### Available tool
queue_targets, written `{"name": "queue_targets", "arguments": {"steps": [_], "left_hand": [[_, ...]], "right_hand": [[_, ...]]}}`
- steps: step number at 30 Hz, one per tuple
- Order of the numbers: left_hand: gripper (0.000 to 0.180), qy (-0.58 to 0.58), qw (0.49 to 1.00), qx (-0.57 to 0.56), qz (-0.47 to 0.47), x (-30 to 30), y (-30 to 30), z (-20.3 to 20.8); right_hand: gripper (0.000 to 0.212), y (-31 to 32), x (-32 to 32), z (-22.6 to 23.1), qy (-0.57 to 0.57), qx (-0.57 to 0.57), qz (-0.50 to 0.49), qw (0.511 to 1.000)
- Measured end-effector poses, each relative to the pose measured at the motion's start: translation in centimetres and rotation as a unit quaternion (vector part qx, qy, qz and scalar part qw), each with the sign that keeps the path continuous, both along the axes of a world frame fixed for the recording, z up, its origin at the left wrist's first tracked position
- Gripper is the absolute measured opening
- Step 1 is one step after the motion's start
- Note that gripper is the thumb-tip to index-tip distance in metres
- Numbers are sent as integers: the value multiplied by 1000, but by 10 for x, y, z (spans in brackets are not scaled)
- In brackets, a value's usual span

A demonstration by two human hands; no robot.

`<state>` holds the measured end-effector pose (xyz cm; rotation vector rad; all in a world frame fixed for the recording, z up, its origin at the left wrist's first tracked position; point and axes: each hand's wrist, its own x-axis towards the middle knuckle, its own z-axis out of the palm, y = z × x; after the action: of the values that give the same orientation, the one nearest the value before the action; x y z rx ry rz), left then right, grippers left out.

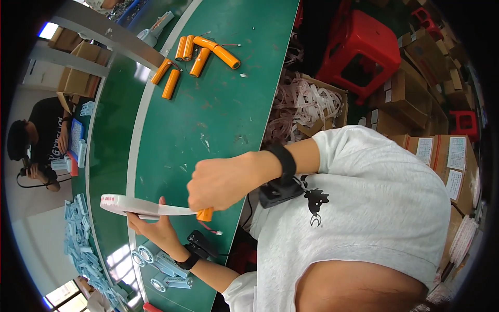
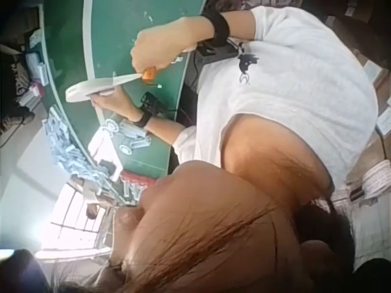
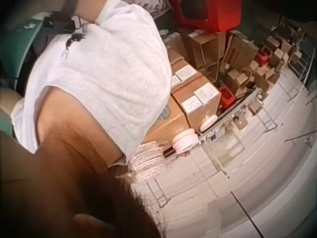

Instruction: The person picks up a battery, applies tape from a roll to it, and presses the battery into a plastic fan housing. This process is repeated multiple times with additional batteries and fan housings.

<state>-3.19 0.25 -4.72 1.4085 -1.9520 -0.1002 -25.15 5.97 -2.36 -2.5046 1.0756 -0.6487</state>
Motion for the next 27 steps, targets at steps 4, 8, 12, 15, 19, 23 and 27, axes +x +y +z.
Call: {"name": "queue_targets", "arguments": {"steps": [4, 8, 12, 15, 19, 23, 27], "left_hand": [[78, 25, 999, -15, 15, 2, 0, -8], [83, -5, 1000, -15, 19, -12, 9, -13], [83, -36, 999, -20, 31, -30, 15, -13], [77, -59, 995, -16, 75, -37, 19, -10], [66, -116, 984, -12, 137, -46, 21, -7], [62, -134, 978, -1, 160, -53, 20, -5], [64, -68, 978, 42, 192, -79, 22, -9]], "right_hand": [[20, -6, -23, 9, -276, 105, 18, 955], [26, -29, -14, 9, -557, 237, -25, 795], [26, -54, 29, -9, -617, 155, -45, 770], [28, -52, 50, -12, -557, 147, -49, 816], [28, -62, 50, -23, -503, 175, -118, 838], [25, -66, 64, -31, -571, 167, -187, 782], [17, -80, 61, -32, -757, 142, -173, 614]]}}
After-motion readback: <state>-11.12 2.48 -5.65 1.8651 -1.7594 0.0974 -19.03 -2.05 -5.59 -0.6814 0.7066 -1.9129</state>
